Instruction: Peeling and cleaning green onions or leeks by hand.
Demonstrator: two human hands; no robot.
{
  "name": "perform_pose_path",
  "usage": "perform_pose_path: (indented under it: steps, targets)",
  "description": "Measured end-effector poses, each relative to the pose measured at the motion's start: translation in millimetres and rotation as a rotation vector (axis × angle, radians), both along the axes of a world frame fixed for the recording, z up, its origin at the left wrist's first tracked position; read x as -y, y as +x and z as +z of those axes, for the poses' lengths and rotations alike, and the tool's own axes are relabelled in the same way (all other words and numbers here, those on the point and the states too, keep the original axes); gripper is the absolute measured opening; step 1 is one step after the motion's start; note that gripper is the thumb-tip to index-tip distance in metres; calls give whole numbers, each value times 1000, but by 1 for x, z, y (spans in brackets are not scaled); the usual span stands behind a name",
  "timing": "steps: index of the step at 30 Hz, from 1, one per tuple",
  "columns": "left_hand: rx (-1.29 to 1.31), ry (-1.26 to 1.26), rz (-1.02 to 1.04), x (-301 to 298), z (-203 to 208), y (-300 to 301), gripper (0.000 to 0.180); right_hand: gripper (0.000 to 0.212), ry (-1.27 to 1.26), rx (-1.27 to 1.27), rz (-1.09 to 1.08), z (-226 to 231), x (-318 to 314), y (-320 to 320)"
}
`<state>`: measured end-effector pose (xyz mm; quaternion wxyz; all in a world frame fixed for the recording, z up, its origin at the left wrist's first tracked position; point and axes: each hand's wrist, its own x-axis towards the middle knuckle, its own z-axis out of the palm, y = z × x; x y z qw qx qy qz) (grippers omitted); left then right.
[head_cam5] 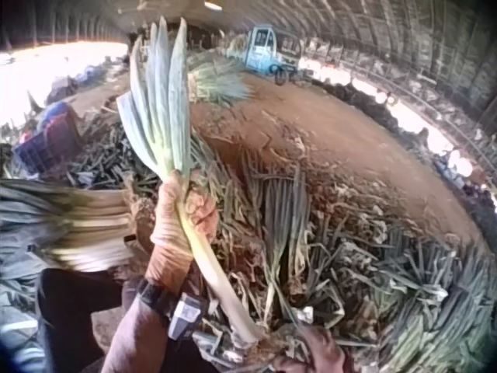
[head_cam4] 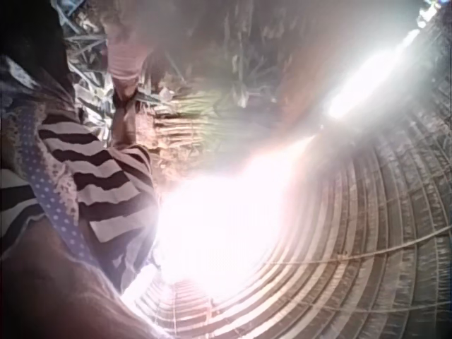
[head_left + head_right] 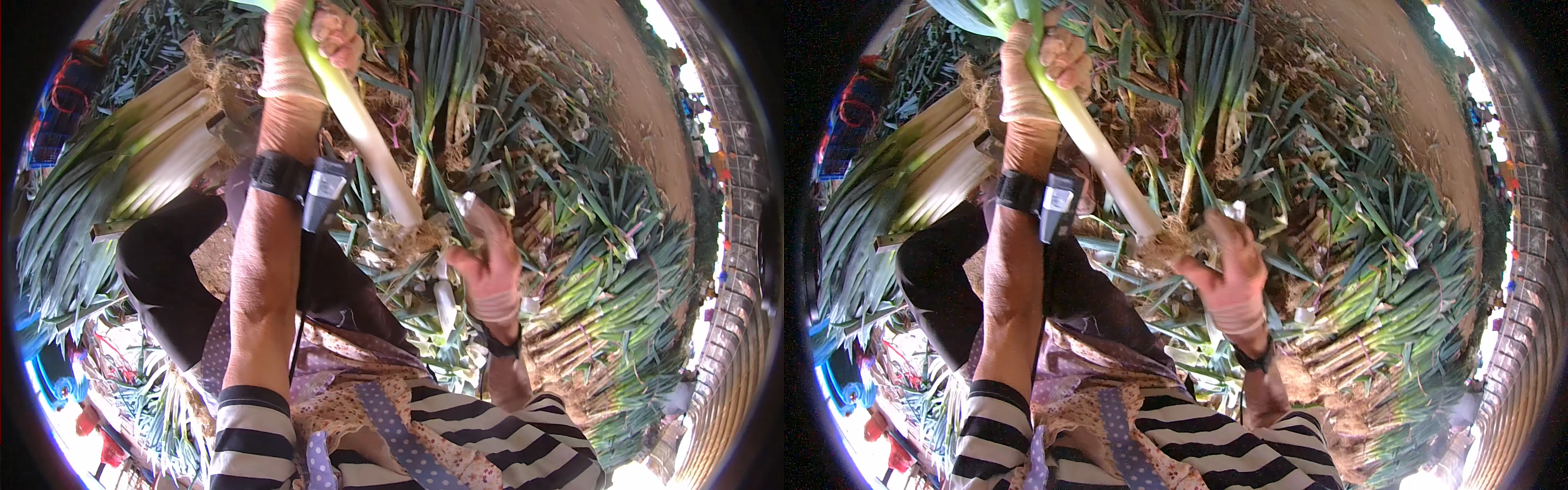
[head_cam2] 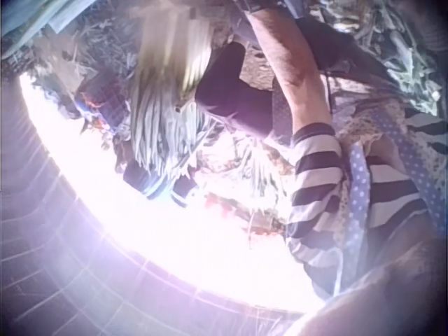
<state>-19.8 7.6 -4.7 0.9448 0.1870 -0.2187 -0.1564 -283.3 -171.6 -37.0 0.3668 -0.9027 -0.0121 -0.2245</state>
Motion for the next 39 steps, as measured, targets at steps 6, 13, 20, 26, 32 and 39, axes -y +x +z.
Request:
perform_pose_path:
  steps: [6,13,20,26,32,39]
  targets:
    - [-221,138,127,23,0,-20,55,64,-214,-120,-83,-19,-52,58]
    - [-452,367,250,17,-4,-30,38,28,-174,-661,-387,-108,-38,-65]
    - [-532,281,213,26,11,-31,31,47,-439,-1276,-267,-138,37,-152]
    - [-606,176,302,-3,19,-27,29,61,-298,-1151,-468,-73,84,-161]
    - [-568,210,325,13,9,-36,35,57,-268,-128,-233,19,9,-16]
    - [-474,83,254,-22,20,-36,34,56,-220,-374,-228,-30,-38,20]
